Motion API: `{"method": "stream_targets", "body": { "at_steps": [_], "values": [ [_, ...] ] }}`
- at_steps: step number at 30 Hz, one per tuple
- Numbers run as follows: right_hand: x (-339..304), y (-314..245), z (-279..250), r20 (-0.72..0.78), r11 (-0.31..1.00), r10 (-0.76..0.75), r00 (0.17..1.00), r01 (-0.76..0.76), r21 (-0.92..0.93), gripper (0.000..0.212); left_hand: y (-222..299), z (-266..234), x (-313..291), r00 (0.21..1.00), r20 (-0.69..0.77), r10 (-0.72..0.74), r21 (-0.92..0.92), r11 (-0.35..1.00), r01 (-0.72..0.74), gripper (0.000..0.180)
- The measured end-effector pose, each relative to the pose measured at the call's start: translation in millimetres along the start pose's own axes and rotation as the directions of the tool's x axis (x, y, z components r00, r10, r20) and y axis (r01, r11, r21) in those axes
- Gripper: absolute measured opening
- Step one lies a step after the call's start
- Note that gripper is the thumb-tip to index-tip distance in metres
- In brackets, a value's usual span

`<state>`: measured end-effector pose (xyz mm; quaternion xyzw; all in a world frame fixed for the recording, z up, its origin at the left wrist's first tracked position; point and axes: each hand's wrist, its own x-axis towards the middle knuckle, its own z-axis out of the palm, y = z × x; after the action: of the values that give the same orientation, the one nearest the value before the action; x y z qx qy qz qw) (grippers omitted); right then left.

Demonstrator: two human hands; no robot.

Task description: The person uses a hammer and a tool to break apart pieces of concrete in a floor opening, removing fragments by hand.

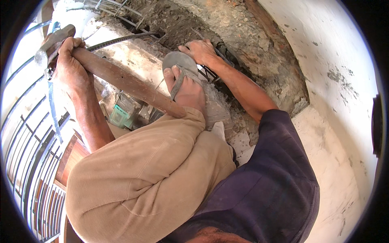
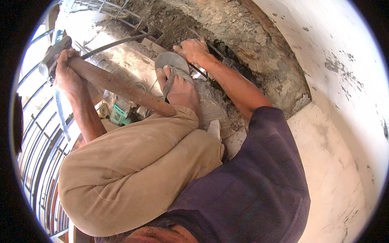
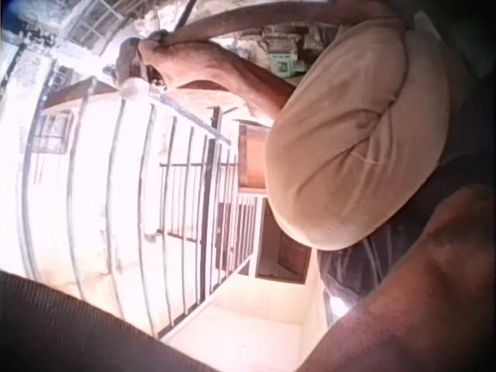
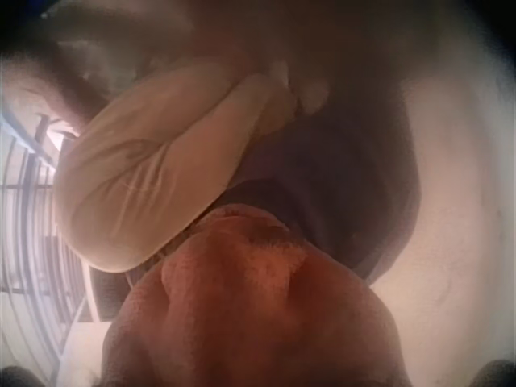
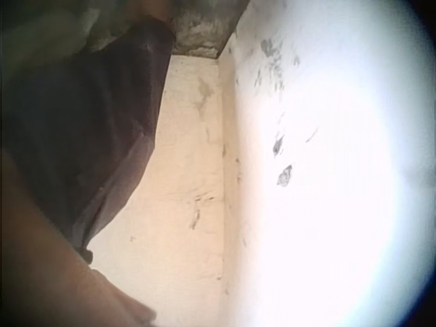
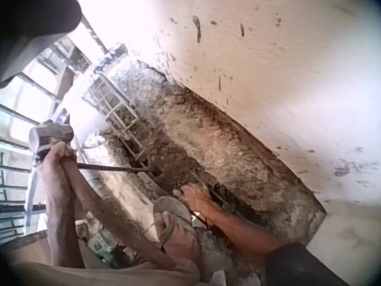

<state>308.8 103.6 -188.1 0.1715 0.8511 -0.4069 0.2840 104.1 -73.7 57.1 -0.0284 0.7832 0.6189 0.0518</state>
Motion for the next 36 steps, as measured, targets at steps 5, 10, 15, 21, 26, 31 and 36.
{"method": "stream_targets", "body": {
  "at_steps": [5, 10, 15, 21, 26, 31, 36],
  "values": [
    [40.5, 24.5, 53.4, -0.397, 0.979, 0.143, 0.907, -0.07, 0.193, 0.058, -8.2, 17.3, 0.1, 0.998, 0.06, -0.022, -0.02, 1.0, 0.024, 0.017],
    [45.0, 13.3, 36.6, 0.064, 0.972, -0.235, 0.97, 0.233, 0.038, 0.051, -5.8, 9.3, -0.7, 1.0, 0.024, -0.014, 0.014, 1.0, 0.014, 0.018],
    [45.5, 3.4, 45.9, -0.39, 0.966, -0.242, 0.888, 0.26, -0.009, 0.044, -5.8, 15.8, -6.8, 1.0, 0.018, -0.005, 0.013, 1.0, 0.005, 0.017],
    [50.2, -2.9, 28.6, 0.23, 0.97, -0.242, 0.943, 0.24, 0.035, 0.04, 0.2, 19.2, -17.5, 1.0, -0.018, -0.002, 0.084, 0.996, 0.003, 0.015],
    [72.7, -22.5, 15.2, -0.37, 0.959, -0.283, 0.885, 0.262, -0.107, 0.048, 34.4, -4.0, -2.7, 0.954, 0.028, 0.297, 0.024, 0.954, -0.298, 0.014],
    [118.4, -27.2, 28.8, -0.39, 0.791, -0.532, 0.752, 0.276, -0.546, 0.053, 115.6, -60.2, 31.3, 0.669, 0.267, 0.693, 0.159, 0.653, -0.74, 0.021],
    [138.9, -42.9, 21.5, -0.151, 0.719, -0.526, 0.837, 0.343, -0.604, 0.057, 126.9, -76.8, 40.6, 0.588, 0.339, 0.735, 0.114, 0.588, -0.801, 0.016]
  ]
}}
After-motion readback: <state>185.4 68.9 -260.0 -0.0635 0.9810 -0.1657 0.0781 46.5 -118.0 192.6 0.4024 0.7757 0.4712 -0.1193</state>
